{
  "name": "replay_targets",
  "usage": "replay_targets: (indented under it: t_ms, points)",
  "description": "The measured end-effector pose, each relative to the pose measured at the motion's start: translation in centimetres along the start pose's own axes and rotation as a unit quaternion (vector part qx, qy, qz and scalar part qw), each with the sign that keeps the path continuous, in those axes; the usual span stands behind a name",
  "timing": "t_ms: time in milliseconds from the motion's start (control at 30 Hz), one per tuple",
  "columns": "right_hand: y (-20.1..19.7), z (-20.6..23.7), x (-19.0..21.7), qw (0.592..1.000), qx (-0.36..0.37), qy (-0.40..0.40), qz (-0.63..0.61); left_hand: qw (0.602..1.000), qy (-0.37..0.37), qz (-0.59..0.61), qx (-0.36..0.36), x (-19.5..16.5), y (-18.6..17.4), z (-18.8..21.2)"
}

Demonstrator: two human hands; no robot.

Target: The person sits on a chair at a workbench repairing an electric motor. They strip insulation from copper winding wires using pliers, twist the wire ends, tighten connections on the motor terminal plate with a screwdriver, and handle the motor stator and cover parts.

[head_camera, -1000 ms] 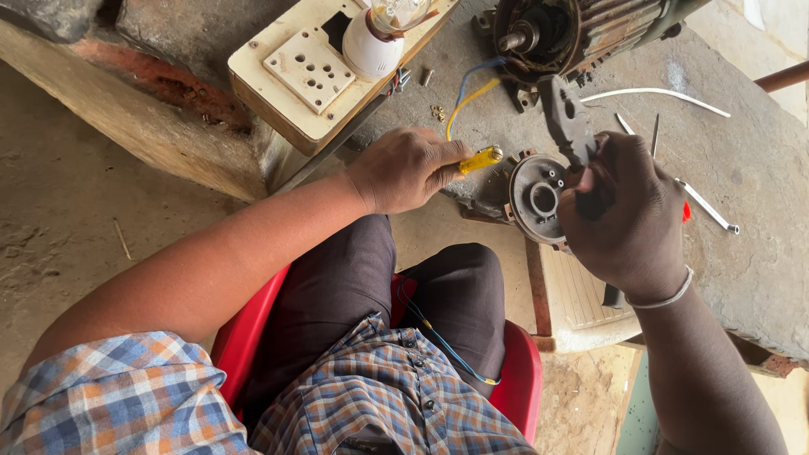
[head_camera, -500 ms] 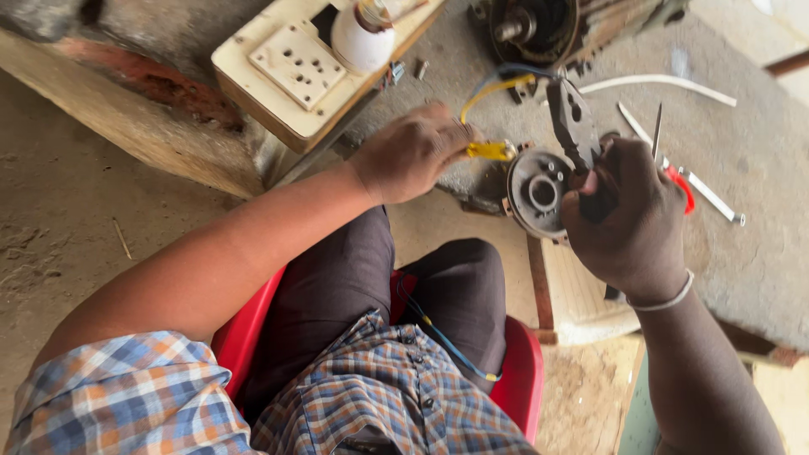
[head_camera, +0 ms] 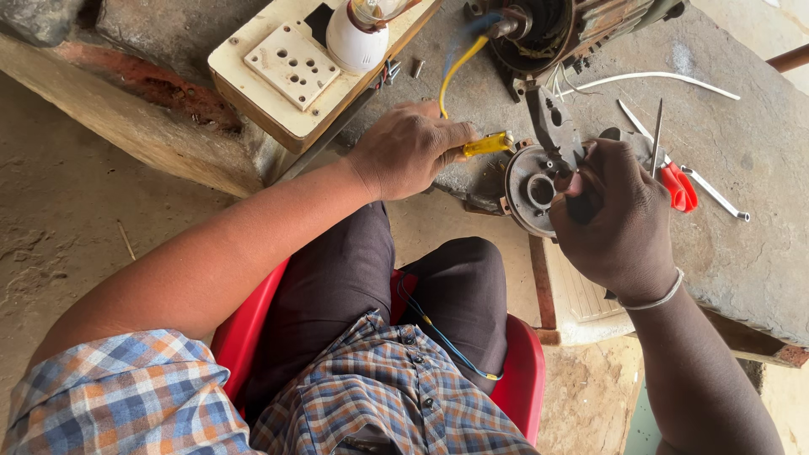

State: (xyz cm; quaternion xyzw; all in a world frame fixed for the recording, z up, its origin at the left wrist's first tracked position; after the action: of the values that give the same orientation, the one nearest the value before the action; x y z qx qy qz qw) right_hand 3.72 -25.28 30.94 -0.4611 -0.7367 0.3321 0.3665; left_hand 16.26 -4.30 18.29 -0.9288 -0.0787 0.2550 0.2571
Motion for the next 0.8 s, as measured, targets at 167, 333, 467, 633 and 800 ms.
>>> replay_targets:
  t_ms: [167, 333, 467, 633, 800]
  points:
    - [-0.18, 0.02, -0.07, 1.0, -0.004, 0.006, 0.012, 1.0, -0.013, 0.016, 0.011, 0.27, 0.6, 0.15]
    - [-0.01, 0.04, -0.28, 1.0, -0.002, 0.009, 0.013, 0.999, 0.033, 0.014, -0.002, 0.42, 0.46, -0.4]
    - [0.29, 0.12, -0.21, 1.0, 0.006, 0.003, -0.008, 0.999, 0.032, 0.014, 0.008, 0.03, 0.07, -0.42]
    - [0.22, 0.21, -0.06, 1.0, 0.009, 0.01, -0.016, 0.999, 0.021, 0.008, 0.027, -0.33, -0.07, -0.33]
    - [-0.02, 0.26, 0.08, 1.0, 0.003, 0.011, -0.014, 0.999, -0.006, 0.013, 0.043, -0.46, 0.43, -0.18]
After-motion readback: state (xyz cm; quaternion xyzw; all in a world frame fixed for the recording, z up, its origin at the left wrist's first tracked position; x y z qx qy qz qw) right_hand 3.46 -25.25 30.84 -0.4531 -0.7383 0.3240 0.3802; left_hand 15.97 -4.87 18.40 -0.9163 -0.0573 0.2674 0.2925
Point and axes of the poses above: each hand's wrist, its own z-axis away from the middle knuckle, its own y-axis out of the palm, x = y × z, the point moved 2 cm from there along -z, towards the middle knuckle, and after that the axes turned 11 degrees about -x, right-handed, at the moved point
